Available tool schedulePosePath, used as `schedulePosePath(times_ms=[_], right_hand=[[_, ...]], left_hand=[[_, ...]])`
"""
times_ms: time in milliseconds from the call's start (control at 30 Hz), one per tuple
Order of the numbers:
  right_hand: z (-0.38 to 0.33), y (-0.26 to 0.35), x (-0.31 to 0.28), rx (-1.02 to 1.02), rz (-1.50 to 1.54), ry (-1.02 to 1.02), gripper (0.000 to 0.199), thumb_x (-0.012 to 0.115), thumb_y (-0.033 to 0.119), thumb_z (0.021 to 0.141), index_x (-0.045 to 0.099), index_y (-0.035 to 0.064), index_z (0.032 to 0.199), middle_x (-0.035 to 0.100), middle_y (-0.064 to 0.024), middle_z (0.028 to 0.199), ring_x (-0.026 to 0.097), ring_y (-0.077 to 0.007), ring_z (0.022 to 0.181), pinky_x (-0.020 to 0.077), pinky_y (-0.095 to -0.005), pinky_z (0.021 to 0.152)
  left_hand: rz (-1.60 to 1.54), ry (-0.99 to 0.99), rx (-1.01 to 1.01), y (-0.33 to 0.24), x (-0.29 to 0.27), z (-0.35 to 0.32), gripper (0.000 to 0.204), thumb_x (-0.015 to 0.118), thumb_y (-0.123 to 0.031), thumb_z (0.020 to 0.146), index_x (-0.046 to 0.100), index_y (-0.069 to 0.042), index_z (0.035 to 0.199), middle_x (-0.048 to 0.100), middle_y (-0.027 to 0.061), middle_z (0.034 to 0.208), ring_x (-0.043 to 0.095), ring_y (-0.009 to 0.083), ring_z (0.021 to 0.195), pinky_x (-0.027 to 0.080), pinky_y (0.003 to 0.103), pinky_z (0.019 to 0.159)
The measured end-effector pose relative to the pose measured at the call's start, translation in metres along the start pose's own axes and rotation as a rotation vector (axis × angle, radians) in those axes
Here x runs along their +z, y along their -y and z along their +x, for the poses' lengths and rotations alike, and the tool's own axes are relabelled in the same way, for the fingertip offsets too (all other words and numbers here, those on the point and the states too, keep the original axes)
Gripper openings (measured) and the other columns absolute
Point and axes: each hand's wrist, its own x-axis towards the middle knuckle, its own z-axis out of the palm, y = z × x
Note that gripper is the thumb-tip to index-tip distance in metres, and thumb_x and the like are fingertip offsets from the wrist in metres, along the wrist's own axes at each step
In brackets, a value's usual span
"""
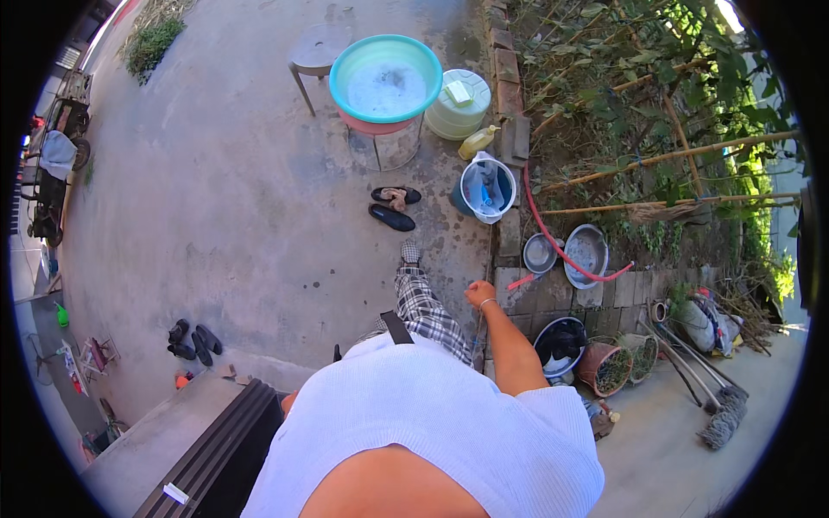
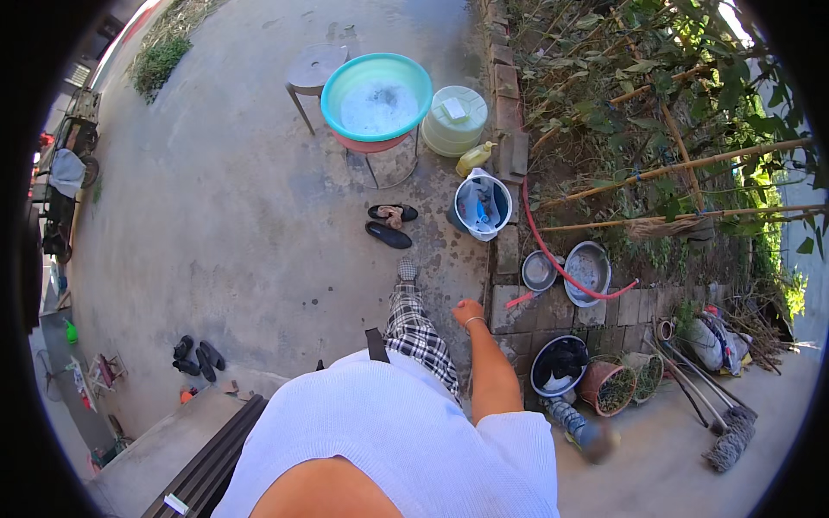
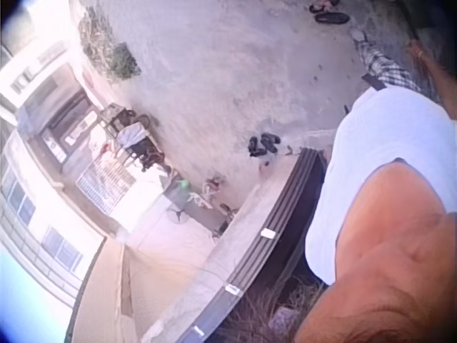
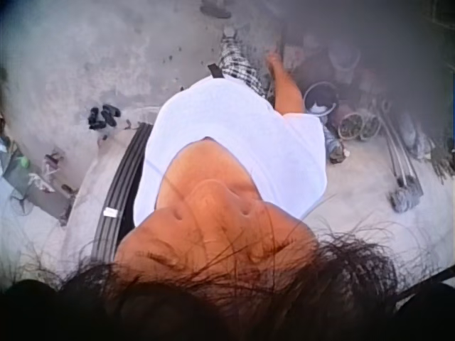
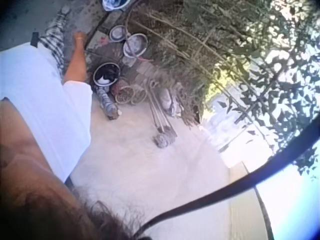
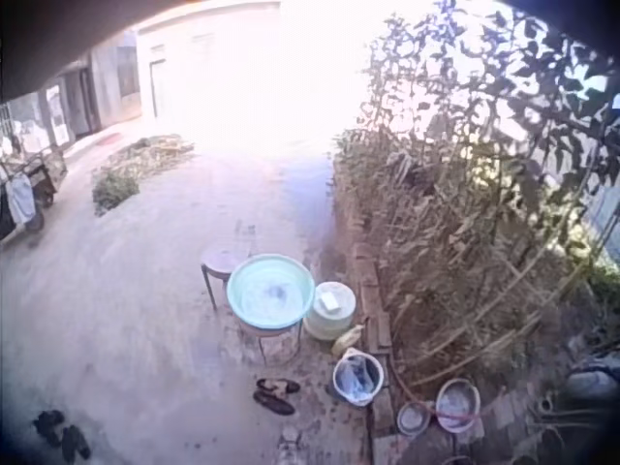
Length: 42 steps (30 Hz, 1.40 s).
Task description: The person washes a cloth in a basin of soapy water, then uses the cloth to wipe a pair of black shoes. They briefly enter a bathroom to retrieve a tissue and continue wiping the shoes outdoors.
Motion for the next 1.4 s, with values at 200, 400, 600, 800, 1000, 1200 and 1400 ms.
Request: schedulePosePath(times_ms=[200,400,600,800,1000,1200,1400], right_hand=[[0.109,0.108,-0.023,-0.09,-0.235,0.052,0.029,0.066,0.029,0.065,0.067,0.0074,0.084,0.066,-0.0141,0.086,0.062,-0.0308,0.086,0.0492,-0.0381,0.078],[0.234,0.178,0.014,-0.179,-0.231,0.126,0.03,0.065,0.026,0.066,0.066,0.0094,0.09,0.065,-0.0149,0.093,0.06,-0.0319,0.091,0.0474,-0.04,0.081],[0.367,0.227,0.121,-0.258,-0.328,0.323,0.032,0.067,0.027,0.067,0.065,0.015,0.097,0.061,-0.017,0.104,0.056,-0.0317,0.099,0.0455,-0.0403,0.086],[0.486,0.204,0.238,-0.219,-0.371,0.306,0.048,0.067,0.033,0.069,0.06,0.0175,0.113,0.058,-0.0187,0.11,0.051,-0.0335,0.107,0.042,-0.039,0.094],[0.481,0.214,0.283,-0.065,-0.267,0.347,0.061,0.071,0.032,0.065,0.056,0.005,0.118,0.05,-0.0203,0.12,0.05,-0.0324,0.111,0.0419,-0.0366,0.093],[0.392,0.205,0.214,0.182,0.562,0.354,0.043,0.068,0.014,0.075,0.058,0.0006,0.115,0.062,-0.0056,0.1,0.059,-0.0119,0.085,0.0483,-0.0236,0.064],[0.24,0.242,0.057,0.17,0.88,0.455,0.044,0.061,0.008,0.082,0.049,-0.0004,0.124,0.06,-0.0075,0.109,0.059,-0.0169,0.097,0.049,-0.0247,0.069]], left_hand=[[-0.149,0.128,-0.253,-0.021,-0.04,-0.04,0.034,0.038,-0.026,0.09,0.057,-0.005,0.073,0.061,0.0149,0.066,0.061,0.0317,0.062,0.043,0.044,0.051],[-0.582,0.28,-0.485,-0.064,-0.056,-0.041,0.031,0.041,-0.024,0.088,0.056,-0.005,0.07,0.059,0.0125,0.064,0.058,0.0285,0.06,0.042,0.042,0.05],[-0.84,0.352,-0.68,-0.099,-0.061,0.005,0.028,0.044,-0.022,0.086,0.056,-0.006,0.068,0.058,0.0101,0.062,0.056,0.0254,0.057,0.041,0.039,0.049],[-0.892,0.411,-0.755,-0.098,-0.069,0.069,0.026,0.046,-0.02,0.084,0.055,-0.006,0.065,0.056,0.0078,0.06,0.053,0.0223,0.055,0.04,0.037,0.049],[-0.953,0.432,-0.861,-0.093,-0.071,0.046,0.024,0.049,-0.018,0.082,0.054,-0.006,0.062,0.054,0.0054,0.058,0.051,0.0191,0.053,0.04,0.034,0.048],[-1.037,0.379,-0.811,-0.074,-0.083,0.011,0.023,0.052,-0.016,0.08,0.053,-0.007,0.06,0.052,0.003,0.056,0.048,0.016,0.051,0.039,0.032,0.047],[-1.17,0.277,-0.634,-0.051,-0.088,0.03,0.023,0.055,-0.014,0.078,0.052,-0.007,0.057,0.05,0.0007,0.054,0.045,0.0129,0.049,0.038,0.029,0.046]])
